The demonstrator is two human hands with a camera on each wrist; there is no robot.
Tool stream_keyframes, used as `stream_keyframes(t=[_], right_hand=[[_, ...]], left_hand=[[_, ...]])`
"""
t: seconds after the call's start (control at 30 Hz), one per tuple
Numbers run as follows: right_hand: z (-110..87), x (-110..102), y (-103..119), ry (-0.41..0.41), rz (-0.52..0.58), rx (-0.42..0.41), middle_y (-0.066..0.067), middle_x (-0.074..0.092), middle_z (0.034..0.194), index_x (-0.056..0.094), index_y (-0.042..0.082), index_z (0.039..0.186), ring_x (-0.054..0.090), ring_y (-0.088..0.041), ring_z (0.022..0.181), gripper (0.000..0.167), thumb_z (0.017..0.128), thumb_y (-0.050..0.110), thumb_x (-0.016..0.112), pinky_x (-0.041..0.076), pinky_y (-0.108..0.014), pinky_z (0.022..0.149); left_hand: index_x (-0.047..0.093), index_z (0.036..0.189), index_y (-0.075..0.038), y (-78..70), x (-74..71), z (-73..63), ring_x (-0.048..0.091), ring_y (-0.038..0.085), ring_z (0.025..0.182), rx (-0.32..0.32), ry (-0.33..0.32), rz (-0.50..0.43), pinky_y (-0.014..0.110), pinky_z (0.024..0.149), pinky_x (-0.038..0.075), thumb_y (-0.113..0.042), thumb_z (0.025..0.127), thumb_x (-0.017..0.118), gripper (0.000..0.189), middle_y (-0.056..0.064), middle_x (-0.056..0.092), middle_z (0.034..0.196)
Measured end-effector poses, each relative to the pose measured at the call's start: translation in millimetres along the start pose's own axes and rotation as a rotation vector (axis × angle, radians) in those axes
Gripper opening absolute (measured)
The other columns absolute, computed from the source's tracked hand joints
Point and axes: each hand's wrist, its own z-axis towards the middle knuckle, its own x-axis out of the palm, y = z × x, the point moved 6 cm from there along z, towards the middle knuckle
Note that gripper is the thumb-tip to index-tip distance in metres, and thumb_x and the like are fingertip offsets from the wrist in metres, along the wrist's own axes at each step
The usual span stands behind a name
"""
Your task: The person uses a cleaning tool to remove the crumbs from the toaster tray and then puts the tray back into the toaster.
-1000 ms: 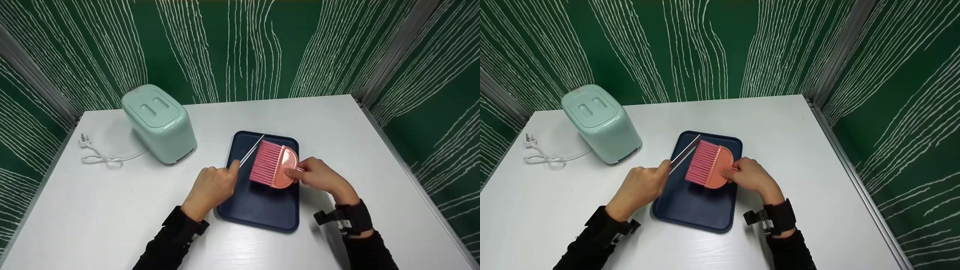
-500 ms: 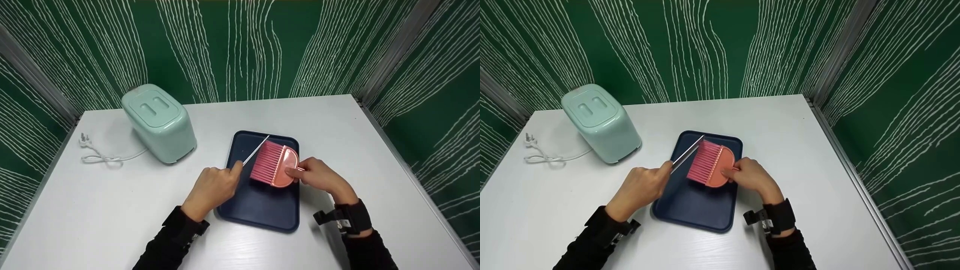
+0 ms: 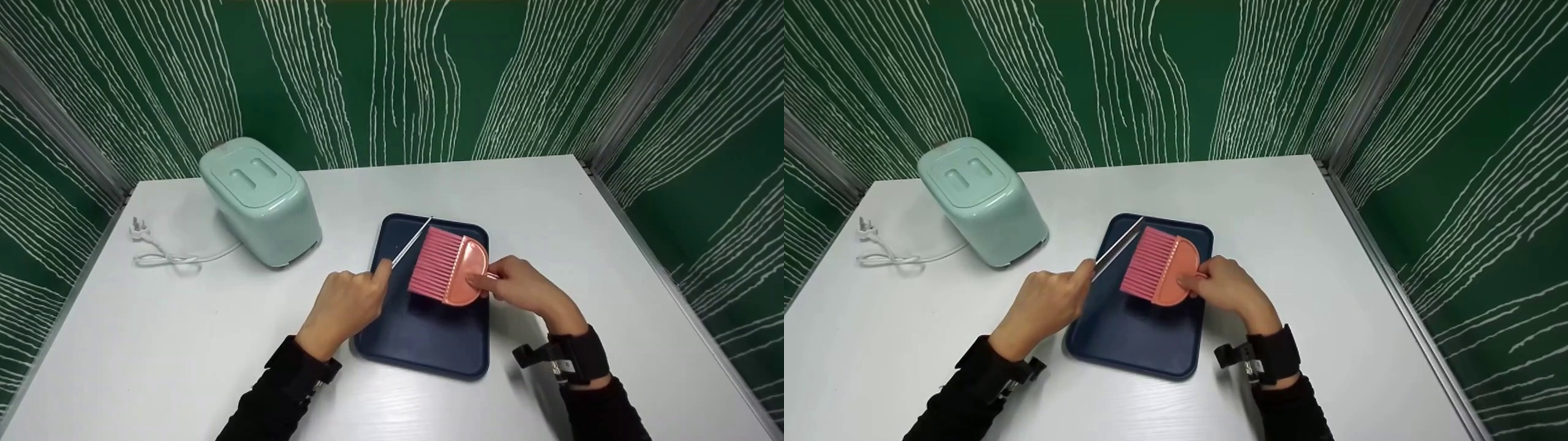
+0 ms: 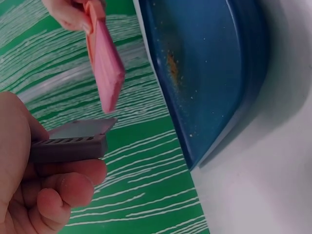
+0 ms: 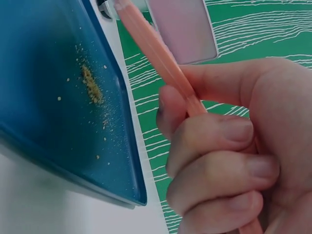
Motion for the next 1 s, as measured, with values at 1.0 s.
stream_keyframes(t=[1.0], right_hand=[[-0.9, -0.5, 2.5, 0.011, -0.033, -0.009, 0.008, 0.05, 0.062, 0.073, 0.007, 0.082, 0.046, -0.013, 0.061, 0.038, 0.103, 0.039, 0.068, 0.036, -0.028, 0.057]], left_hand=[[0.058, 0.101, -0.008, 3.4, 2.0, -1.2, 0.05, 0.019, 0.034, 0.005, -0.026, -0.058, 0.035, 0.033, 0.04, -0.011, 0.093, 0.069, 0.014, -0.002, 0.048, 0.044]])
